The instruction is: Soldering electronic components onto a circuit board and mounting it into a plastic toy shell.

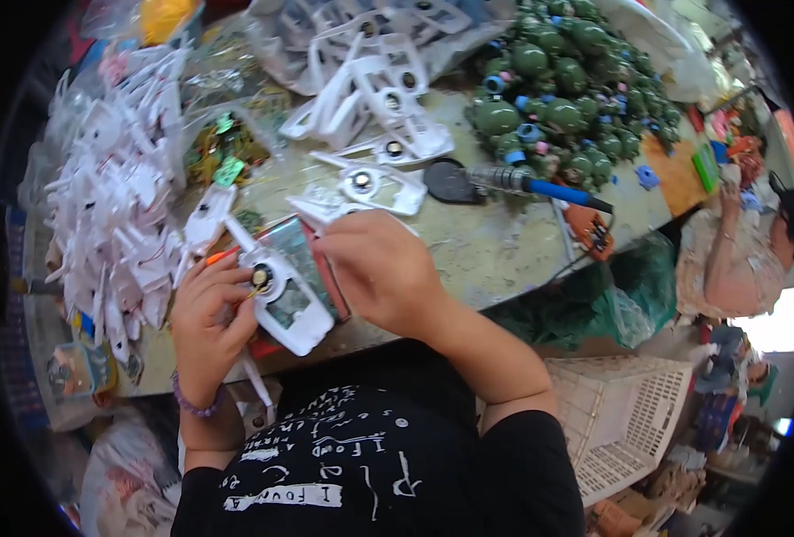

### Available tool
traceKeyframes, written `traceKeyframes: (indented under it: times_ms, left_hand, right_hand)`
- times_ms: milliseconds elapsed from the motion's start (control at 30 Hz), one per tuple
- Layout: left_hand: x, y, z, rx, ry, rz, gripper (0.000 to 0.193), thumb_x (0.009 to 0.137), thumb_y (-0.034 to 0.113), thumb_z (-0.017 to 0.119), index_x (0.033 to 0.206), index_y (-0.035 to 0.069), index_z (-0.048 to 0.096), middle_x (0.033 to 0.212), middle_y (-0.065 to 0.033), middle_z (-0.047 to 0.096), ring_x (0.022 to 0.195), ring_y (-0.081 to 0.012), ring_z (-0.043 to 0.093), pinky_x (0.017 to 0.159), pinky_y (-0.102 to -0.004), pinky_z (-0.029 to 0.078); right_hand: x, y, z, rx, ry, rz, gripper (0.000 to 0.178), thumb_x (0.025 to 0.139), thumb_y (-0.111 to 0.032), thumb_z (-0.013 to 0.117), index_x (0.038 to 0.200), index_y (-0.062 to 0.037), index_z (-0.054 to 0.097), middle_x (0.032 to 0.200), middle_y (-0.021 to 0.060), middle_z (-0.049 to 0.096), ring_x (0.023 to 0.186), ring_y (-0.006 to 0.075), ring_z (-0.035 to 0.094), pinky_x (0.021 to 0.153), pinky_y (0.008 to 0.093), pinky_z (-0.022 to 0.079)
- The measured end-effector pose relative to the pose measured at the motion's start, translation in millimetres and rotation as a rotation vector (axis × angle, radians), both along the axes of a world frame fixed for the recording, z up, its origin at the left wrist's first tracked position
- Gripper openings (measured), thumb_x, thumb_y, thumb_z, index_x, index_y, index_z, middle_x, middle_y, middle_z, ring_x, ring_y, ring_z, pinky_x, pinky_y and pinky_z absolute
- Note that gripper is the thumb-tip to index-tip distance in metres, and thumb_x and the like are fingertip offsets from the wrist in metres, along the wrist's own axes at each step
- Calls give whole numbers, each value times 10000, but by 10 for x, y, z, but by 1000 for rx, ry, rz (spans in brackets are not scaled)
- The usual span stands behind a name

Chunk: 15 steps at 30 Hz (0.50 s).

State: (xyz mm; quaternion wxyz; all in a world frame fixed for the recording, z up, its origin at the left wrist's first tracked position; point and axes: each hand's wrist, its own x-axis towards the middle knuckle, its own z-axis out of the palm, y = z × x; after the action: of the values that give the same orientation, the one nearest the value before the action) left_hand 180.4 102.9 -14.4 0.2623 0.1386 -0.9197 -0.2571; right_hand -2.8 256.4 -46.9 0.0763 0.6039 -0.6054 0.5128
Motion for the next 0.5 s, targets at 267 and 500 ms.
traceKeyframes:
  times_ms: [267,500]
  left_hand:
    - [61,-52,-30,115,-44,21,47,738,59,664,770,38,637,956,-102,713,1005,-294,656,986,-456,404]
    - [38,-79,-55,121,-51,25,48,732,72,671,739,36,641,928,-94,721,966,-271,671,966,-435,422]
  right_hand:
    - [-522,685,-207,-535,-856,-702,314,904,-48,611,1181,-36,465,860,-4,502,607,27,428,477,191,310]
    - [-1094,932,-72,-190,-660,-980,199,952,-207,544,942,-44,657,680,-19,505,589,53,441,505,192,324]
